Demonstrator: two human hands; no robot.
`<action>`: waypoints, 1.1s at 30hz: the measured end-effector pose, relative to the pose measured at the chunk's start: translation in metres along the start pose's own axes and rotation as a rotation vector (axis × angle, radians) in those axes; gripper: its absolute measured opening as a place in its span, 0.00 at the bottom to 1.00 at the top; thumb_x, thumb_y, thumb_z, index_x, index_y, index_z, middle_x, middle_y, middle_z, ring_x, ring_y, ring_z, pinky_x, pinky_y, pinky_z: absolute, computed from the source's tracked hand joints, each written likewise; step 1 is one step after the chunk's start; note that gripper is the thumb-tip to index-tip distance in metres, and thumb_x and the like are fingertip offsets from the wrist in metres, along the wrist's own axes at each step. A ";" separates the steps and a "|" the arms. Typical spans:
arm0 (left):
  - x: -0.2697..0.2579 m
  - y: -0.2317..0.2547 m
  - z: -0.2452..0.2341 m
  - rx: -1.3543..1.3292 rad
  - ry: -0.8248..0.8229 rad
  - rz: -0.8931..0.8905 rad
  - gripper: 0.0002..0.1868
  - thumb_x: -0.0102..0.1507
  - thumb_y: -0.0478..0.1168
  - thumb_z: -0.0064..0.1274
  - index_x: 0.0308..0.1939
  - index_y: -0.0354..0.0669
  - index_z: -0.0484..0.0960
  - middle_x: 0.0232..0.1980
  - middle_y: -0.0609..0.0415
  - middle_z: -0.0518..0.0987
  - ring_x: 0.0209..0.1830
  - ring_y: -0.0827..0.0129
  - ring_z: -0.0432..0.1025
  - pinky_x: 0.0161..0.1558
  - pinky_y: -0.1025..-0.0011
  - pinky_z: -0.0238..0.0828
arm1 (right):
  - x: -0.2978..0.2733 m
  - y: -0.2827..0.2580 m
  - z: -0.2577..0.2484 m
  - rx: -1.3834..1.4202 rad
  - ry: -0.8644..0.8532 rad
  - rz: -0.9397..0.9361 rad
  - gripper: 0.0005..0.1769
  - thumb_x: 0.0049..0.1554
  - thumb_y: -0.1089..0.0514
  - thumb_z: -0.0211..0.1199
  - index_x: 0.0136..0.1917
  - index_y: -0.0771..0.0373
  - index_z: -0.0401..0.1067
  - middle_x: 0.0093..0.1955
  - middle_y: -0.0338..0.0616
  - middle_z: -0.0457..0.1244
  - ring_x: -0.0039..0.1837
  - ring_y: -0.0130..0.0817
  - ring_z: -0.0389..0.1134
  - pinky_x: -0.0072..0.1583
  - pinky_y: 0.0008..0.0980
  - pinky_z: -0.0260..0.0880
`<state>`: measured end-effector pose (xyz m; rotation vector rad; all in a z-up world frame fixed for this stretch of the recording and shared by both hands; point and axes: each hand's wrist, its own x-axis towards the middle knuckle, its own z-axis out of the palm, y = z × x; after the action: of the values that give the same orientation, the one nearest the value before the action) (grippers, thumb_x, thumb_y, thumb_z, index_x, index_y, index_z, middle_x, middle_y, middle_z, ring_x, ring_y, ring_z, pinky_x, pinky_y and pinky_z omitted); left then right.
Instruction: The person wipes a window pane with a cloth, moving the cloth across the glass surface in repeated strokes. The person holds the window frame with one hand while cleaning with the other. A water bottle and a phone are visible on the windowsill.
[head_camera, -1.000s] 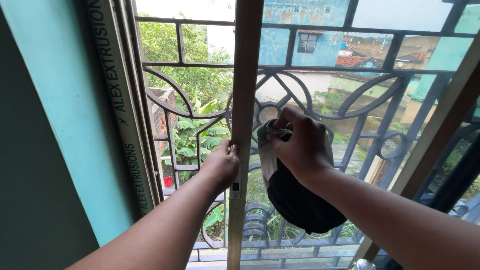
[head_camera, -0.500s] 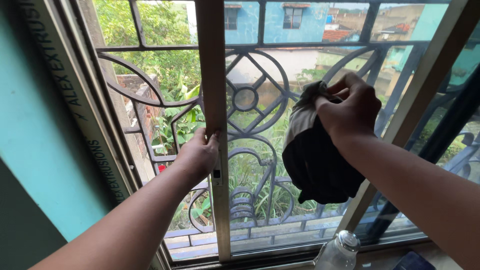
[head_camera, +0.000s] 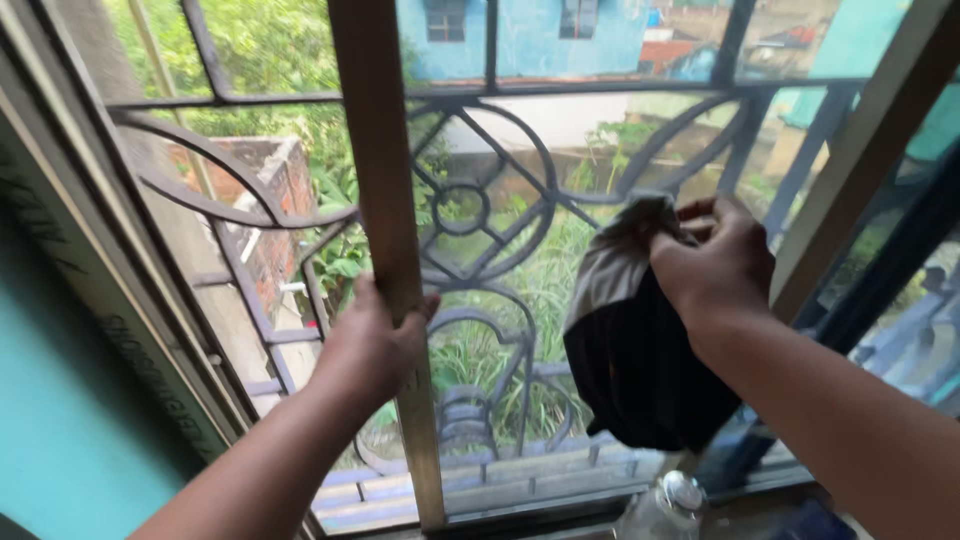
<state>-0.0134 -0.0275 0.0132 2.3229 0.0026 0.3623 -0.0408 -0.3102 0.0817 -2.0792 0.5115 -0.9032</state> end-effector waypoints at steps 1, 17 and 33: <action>-0.002 -0.005 0.007 0.000 0.028 0.010 0.35 0.64 0.56 0.55 0.63 0.35 0.62 0.55 0.34 0.78 0.56 0.43 0.76 0.56 0.54 0.72 | -0.002 0.002 0.003 0.031 -0.003 -0.013 0.16 0.53 0.55 0.73 0.54 0.57 0.73 0.49 0.44 0.71 0.50 0.35 0.74 0.50 0.36 0.73; 0.001 0.013 -0.002 -0.018 0.006 -0.121 0.36 0.65 0.66 0.45 0.65 0.44 0.64 0.56 0.36 0.78 0.59 0.43 0.74 0.59 0.53 0.70 | -0.038 -0.047 0.040 0.240 0.136 -0.428 0.12 0.53 0.54 0.75 0.43 0.62 0.75 0.37 0.47 0.70 0.40 0.39 0.75 0.44 0.36 0.71; 0.019 0.058 -0.025 -0.272 0.321 -0.012 0.35 0.59 0.69 0.53 0.52 0.43 0.76 0.50 0.42 0.85 0.52 0.52 0.80 0.56 0.57 0.73 | -0.036 -0.066 0.033 0.231 0.009 -0.647 0.09 0.48 0.60 0.72 0.43 0.62 0.76 0.40 0.51 0.71 0.43 0.44 0.75 0.47 0.40 0.72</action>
<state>-0.0079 -0.0488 0.0754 1.9758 0.1175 0.6818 -0.0363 -0.2314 0.1048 -2.0443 -0.2812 -1.2632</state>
